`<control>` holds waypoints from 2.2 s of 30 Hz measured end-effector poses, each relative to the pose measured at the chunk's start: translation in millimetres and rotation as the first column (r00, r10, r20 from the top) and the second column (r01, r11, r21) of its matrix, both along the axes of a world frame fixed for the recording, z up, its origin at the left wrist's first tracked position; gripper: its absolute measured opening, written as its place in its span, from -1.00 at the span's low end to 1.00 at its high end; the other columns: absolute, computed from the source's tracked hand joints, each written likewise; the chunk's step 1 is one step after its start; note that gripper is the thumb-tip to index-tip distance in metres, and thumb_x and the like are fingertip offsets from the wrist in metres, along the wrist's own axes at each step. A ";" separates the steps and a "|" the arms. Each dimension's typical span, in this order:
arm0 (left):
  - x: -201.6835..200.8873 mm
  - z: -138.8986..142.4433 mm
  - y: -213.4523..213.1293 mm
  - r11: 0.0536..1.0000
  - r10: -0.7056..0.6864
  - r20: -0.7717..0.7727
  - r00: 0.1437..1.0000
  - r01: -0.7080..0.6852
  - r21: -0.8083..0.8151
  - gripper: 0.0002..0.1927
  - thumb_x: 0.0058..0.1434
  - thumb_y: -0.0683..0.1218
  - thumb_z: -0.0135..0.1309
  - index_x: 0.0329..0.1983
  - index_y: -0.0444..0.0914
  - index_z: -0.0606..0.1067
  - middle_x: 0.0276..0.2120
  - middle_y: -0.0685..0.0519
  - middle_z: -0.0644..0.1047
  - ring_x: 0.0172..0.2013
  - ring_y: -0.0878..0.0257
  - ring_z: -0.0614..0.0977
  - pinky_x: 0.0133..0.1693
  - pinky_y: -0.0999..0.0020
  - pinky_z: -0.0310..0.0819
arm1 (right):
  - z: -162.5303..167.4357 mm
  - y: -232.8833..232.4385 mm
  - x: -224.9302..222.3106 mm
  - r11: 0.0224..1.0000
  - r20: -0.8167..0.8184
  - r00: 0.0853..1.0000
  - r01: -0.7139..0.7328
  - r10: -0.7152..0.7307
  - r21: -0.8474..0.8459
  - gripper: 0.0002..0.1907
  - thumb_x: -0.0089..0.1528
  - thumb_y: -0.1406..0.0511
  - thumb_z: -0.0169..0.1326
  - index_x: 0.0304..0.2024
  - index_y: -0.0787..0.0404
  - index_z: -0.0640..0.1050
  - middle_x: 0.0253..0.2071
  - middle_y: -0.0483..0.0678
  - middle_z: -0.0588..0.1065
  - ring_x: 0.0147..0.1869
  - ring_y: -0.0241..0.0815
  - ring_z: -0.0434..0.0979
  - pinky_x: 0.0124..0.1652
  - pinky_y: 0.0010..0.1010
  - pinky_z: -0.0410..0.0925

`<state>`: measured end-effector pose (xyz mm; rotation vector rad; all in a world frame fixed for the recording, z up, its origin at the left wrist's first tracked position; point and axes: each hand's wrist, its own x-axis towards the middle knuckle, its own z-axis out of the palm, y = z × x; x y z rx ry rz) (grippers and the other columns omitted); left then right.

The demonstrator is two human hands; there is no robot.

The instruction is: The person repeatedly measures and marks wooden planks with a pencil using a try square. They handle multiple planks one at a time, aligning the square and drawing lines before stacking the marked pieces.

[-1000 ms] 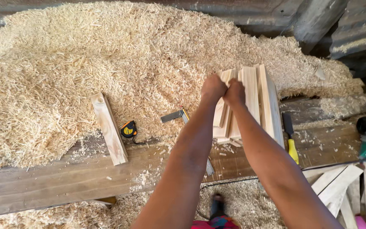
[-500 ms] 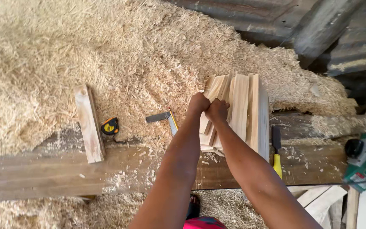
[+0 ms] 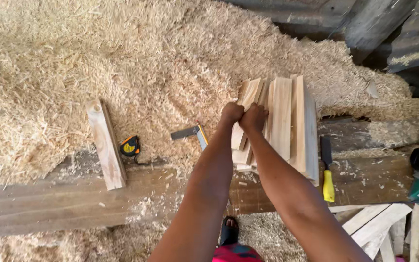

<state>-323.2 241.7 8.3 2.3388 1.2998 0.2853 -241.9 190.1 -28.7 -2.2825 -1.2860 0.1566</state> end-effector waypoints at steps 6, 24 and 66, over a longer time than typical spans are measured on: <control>-5.6 -3.2 -5.1 0.805 0.509 0.260 0.821 -0.346 -0.482 -0.55 0.04 0.01 0.11 -0.20 -0.46 0.62 -0.15 -0.34 0.65 -0.08 -0.13 0.71 0.01 0.13 0.57 | -1.6 3.7 -4.9 0.972 -0.061 0.997 0.052 -0.039 0.228 -0.65 0.14 0.35 0.20 -0.05 0.38 0.51 -0.05 0.41 0.46 0.01 0.37 0.52 0.02 0.00 0.40; -139.5 39.6 -15.3 0.896 0.435 0.274 0.858 -0.383 -0.223 -0.09 -0.19 0.03 0.43 0.32 -0.12 0.43 -0.03 -0.18 0.64 -0.03 -0.02 0.68 0.03 0.15 0.58 | 13.8 -11.8 -140.5 0.962 -0.496 0.851 -0.034 0.170 0.271 -0.88 0.06 0.39 0.20 -0.36 0.32 0.57 -0.33 0.17 0.60 -0.21 -0.05 0.64 -0.21 -0.20 0.43; -280.7 -27.4 -154.8 0.938 0.310 -0.292 0.905 -0.342 -0.061 -0.32 0.21 -0.26 0.14 0.33 0.19 0.38 0.25 0.03 0.40 0.35 -0.06 0.31 0.38 -0.32 0.03 | -37.4 -105.0 -188.8 0.883 0.063 0.954 -0.246 0.294 -0.400 -0.44 0.14 0.33 0.30 0.15 0.31 0.42 0.10 0.17 0.46 0.25 0.15 0.39 0.03 -0.07 0.49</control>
